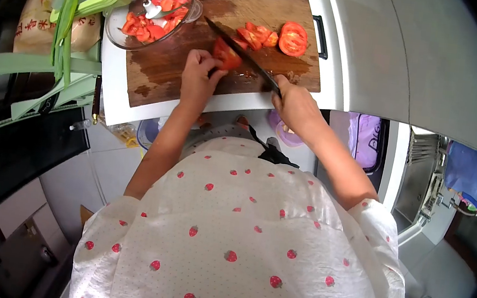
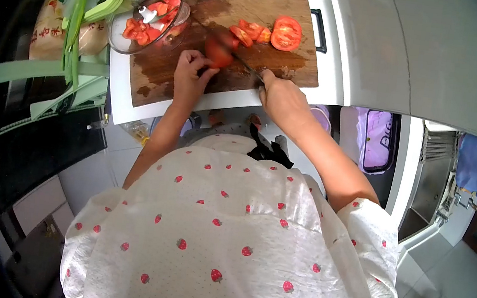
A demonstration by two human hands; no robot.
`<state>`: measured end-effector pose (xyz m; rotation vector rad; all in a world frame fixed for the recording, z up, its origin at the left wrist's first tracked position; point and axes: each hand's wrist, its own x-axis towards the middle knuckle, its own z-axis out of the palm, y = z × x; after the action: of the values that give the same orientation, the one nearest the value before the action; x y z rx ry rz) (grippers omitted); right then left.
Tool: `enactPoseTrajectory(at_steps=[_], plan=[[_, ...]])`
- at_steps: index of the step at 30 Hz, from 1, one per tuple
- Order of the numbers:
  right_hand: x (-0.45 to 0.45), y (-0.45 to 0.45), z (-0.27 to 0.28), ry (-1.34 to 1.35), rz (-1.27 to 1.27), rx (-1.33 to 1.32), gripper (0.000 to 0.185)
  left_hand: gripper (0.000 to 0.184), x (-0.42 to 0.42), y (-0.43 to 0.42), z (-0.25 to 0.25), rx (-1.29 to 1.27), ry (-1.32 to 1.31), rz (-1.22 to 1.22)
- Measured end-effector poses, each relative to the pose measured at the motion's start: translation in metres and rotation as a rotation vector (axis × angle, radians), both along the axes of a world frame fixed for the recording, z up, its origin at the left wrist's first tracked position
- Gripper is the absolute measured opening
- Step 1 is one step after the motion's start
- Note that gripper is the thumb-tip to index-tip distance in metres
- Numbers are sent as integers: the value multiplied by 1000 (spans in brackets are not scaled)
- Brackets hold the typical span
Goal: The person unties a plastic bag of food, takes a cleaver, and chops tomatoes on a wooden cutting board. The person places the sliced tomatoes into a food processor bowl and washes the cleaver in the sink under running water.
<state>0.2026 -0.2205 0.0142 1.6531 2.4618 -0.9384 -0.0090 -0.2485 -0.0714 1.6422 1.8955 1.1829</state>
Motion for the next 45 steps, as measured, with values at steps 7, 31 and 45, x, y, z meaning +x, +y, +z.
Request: enactPoseTrajectory(at_steps=[7, 31, 45], plan=[[23, -9, 3, 302, -119, -13, 25, 20, 1, -1, -5, 44, -7, -45], [32, -19, 17, 230, -48, -66, 28, 19, -5, -5, -20, 192, 157, -72], [30, -12, -3, 121, 28, -117, 23, 18, -3, 0, -21, 217, 226, -67]])
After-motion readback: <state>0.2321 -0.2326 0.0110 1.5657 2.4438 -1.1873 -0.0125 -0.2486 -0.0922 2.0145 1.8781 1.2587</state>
